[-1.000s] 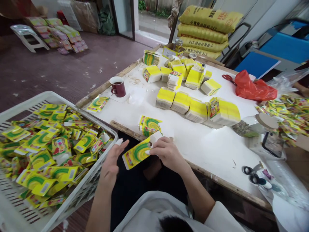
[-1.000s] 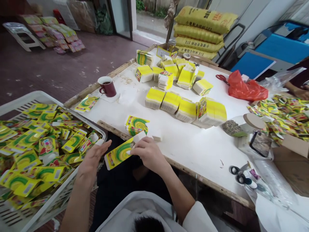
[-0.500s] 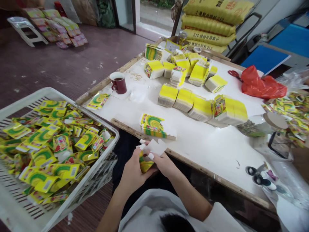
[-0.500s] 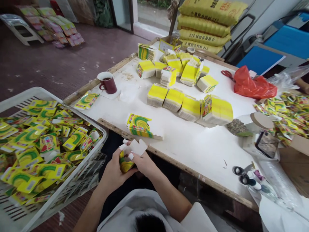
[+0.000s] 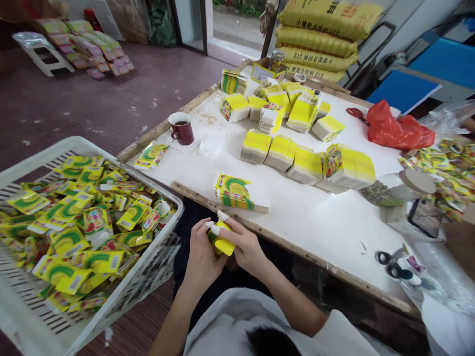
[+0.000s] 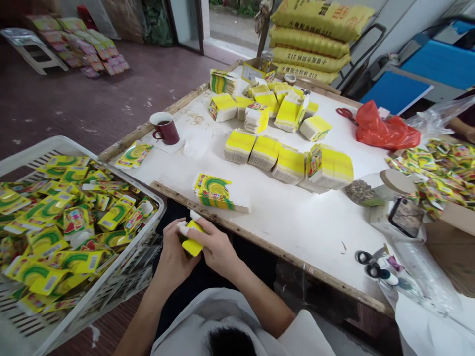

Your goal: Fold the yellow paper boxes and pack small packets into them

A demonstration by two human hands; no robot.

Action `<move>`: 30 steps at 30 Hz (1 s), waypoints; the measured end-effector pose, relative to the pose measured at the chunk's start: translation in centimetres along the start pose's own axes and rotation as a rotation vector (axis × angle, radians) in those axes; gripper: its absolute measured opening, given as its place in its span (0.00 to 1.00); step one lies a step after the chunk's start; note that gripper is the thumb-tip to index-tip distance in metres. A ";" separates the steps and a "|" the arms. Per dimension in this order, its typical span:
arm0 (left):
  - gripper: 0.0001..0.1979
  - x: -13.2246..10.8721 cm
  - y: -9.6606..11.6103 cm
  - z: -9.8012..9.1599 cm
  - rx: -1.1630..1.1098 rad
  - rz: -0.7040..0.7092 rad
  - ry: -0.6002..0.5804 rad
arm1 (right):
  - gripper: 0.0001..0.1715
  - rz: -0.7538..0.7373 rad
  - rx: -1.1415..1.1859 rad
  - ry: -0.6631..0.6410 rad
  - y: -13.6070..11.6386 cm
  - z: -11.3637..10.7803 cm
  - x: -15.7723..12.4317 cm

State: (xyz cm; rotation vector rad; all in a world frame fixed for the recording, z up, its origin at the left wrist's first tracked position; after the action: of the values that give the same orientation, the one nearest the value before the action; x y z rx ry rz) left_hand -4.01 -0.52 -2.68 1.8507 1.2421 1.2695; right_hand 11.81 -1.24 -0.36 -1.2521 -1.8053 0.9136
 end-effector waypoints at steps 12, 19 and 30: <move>0.29 1.1 -0.3 -2.8 0.023 -0.037 -0.273 | 0.19 -0.030 -0.093 -0.353 -0.1 -3.9 1.5; 0.32 2.0 0.1 -2.0 -0.032 -0.072 -0.157 | 0.41 0.052 -0.069 -0.239 0.9 -2.2 1.5; 0.29 1.8 -0.2 -2.8 -0.579 -0.244 0.620 | 0.36 0.171 -0.222 0.293 2.3 -3.3 3.5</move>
State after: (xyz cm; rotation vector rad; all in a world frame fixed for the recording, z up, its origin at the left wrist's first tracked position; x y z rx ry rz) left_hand -6.45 1.08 -1.10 0.8961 1.1657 1.8825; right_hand 14.80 3.21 -0.20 -1.6095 -1.6156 0.5920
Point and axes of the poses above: each hand's wrist, its own x-axis towards the middle knuckle, its own z-axis out of the palm, y = z × x, the point moved 2 cm from there along x, towards the middle knuckle, and after that the axes turned 8 degrees about z, right-handed, at the moved point
